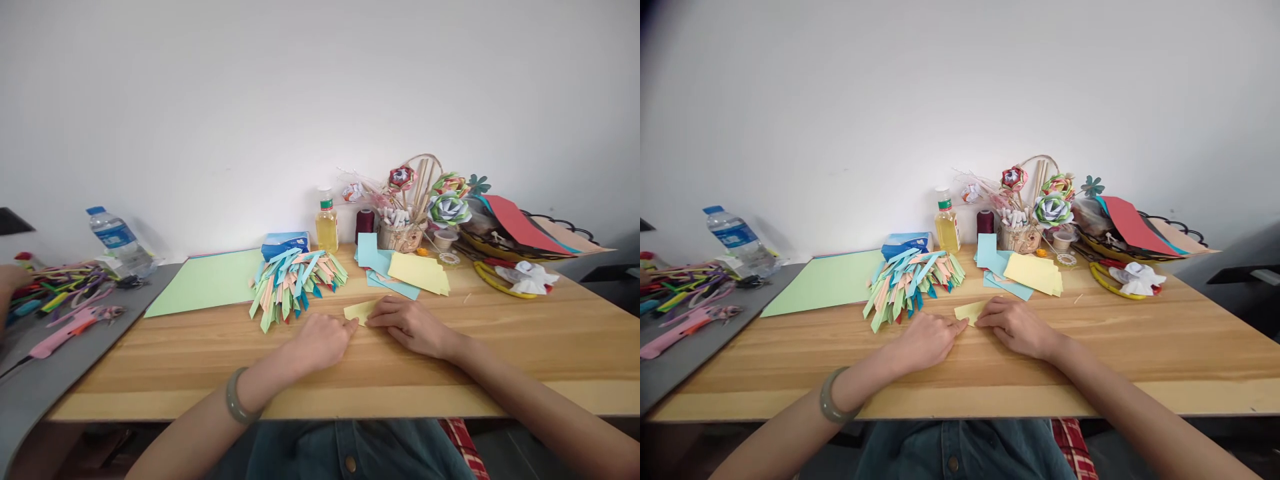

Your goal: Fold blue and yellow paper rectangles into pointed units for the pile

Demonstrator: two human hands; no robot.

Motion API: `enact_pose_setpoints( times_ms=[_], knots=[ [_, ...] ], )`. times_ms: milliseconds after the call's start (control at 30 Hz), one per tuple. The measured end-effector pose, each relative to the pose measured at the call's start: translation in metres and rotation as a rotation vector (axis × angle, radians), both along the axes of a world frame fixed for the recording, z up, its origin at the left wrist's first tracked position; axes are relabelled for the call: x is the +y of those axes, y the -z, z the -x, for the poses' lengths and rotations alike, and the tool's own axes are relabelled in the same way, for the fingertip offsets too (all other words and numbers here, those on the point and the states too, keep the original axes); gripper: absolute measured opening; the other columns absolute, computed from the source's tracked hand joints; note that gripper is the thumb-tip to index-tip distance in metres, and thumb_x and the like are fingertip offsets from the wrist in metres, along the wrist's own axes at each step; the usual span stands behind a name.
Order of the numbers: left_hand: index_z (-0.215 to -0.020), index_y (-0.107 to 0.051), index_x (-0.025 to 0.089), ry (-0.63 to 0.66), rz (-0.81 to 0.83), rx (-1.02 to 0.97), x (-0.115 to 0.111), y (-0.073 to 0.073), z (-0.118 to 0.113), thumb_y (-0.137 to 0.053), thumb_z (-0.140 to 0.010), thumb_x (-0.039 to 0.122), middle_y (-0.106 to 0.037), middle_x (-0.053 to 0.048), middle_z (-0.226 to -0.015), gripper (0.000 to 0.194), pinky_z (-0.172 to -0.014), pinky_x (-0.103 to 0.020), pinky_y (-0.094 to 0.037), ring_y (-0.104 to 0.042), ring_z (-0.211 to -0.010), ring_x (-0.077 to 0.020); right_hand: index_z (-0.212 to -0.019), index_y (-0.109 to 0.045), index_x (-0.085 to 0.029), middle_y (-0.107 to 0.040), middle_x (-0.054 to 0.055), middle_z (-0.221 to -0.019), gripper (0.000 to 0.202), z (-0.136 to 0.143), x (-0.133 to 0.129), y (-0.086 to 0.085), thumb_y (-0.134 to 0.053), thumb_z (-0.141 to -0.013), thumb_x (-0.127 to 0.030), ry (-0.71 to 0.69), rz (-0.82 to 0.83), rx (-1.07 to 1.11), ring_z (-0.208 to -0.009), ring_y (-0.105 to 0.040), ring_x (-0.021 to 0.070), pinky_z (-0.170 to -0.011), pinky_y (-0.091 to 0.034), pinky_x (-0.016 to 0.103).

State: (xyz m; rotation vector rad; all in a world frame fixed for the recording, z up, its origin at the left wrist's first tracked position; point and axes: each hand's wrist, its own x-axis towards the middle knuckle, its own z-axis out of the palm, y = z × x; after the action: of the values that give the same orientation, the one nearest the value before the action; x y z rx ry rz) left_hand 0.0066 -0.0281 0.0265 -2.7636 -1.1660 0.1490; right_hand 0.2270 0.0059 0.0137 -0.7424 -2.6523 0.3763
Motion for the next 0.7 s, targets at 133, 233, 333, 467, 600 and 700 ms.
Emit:
enact_pose_setpoints(
  times_ms=[133, 233, 333, 467, 600, 700],
  knots=[
    [-0.126, -0.046, 0.014, 0.008, -0.006, 0.015, 0.000, 0.000, 0.000, -0.044, -0.085, 0.014, -0.067, -0.009, -0.089, 0.042, -0.057, -0.028, -0.047, -0.065, -0.075, -0.0213, -0.102, -0.068, -0.021, -0.066, 0.006, -0.094, 0.044, 0.000, 0.000, 0.000, -0.041, -0.074, -0.001, -0.001, -0.001, 0.014, -0.092, -0.055, 0.0198, -0.082, -0.042, 0.035],
    [-0.129, -0.043, 0.014, 0.019, -0.006, 0.025, 0.001, 0.002, 0.002, -0.044, -0.085, 0.014, -0.067, -0.009, -0.089, 0.044, -0.059, -0.028, -0.047, -0.065, -0.076, -0.0201, -0.104, -0.067, -0.021, -0.066, 0.007, -0.093, 0.044, -0.001, -0.002, 0.001, -0.041, -0.074, -0.001, 0.009, -0.021, 0.005, -0.090, -0.054, 0.0199, -0.080, -0.042, 0.034],
    [-0.131, -0.042, 0.014, 0.036, -0.011, 0.032, 0.003, 0.005, 0.003, -0.043, -0.086, 0.014, -0.067, -0.009, -0.089, 0.045, -0.059, -0.027, -0.047, -0.065, -0.076, -0.0196, -0.111, -0.064, -0.020, -0.065, 0.008, -0.093, 0.045, 0.000, -0.004, 0.001, -0.041, -0.076, -0.004, 0.007, -0.089, -0.032, -0.089, -0.053, 0.0212, -0.077, -0.042, 0.035],
    [-0.132, -0.041, 0.015, 0.054, -0.022, 0.020, 0.004, 0.006, 0.004, -0.042, -0.087, 0.014, -0.067, -0.010, -0.093, 0.045, -0.059, -0.027, -0.047, -0.065, -0.079, -0.0196, -0.109, -0.064, -0.020, -0.063, 0.010, -0.095, 0.039, 0.003, -0.008, -0.001, -0.039, -0.082, -0.009, -0.014, -0.176, -0.127, -0.090, -0.051, 0.0218, -0.077, -0.041, 0.035],
    [-0.131, -0.043, 0.018, 0.039, -0.019, 0.020, 0.005, 0.003, 0.006, -0.044, -0.085, 0.012, -0.067, -0.009, -0.095, 0.046, -0.060, -0.028, -0.047, -0.065, -0.079, -0.0203, -0.106, -0.064, -0.020, -0.063, 0.010, -0.095, 0.036, 0.005, -0.010, -0.004, -0.036, -0.085, -0.011, -0.013, -0.211, -0.152, -0.090, -0.051, 0.0212, -0.074, -0.041, 0.033],
    [-0.130, -0.045, 0.020, 0.003, -0.005, 0.055, 0.004, -0.001, 0.007, -0.045, -0.083, 0.011, -0.069, -0.009, -0.088, 0.047, -0.058, -0.028, -0.046, -0.066, -0.074, -0.0211, -0.105, -0.065, -0.020, -0.063, 0.009, -0.094, 0.036, 0.006, -0.011, -0.004, -0.036, -0.085, -0.011, -0.009, -0.216, -0.130, -0.090, -0.051, 0.0205, -0.073, -0.042, 0.031]
  ],
)
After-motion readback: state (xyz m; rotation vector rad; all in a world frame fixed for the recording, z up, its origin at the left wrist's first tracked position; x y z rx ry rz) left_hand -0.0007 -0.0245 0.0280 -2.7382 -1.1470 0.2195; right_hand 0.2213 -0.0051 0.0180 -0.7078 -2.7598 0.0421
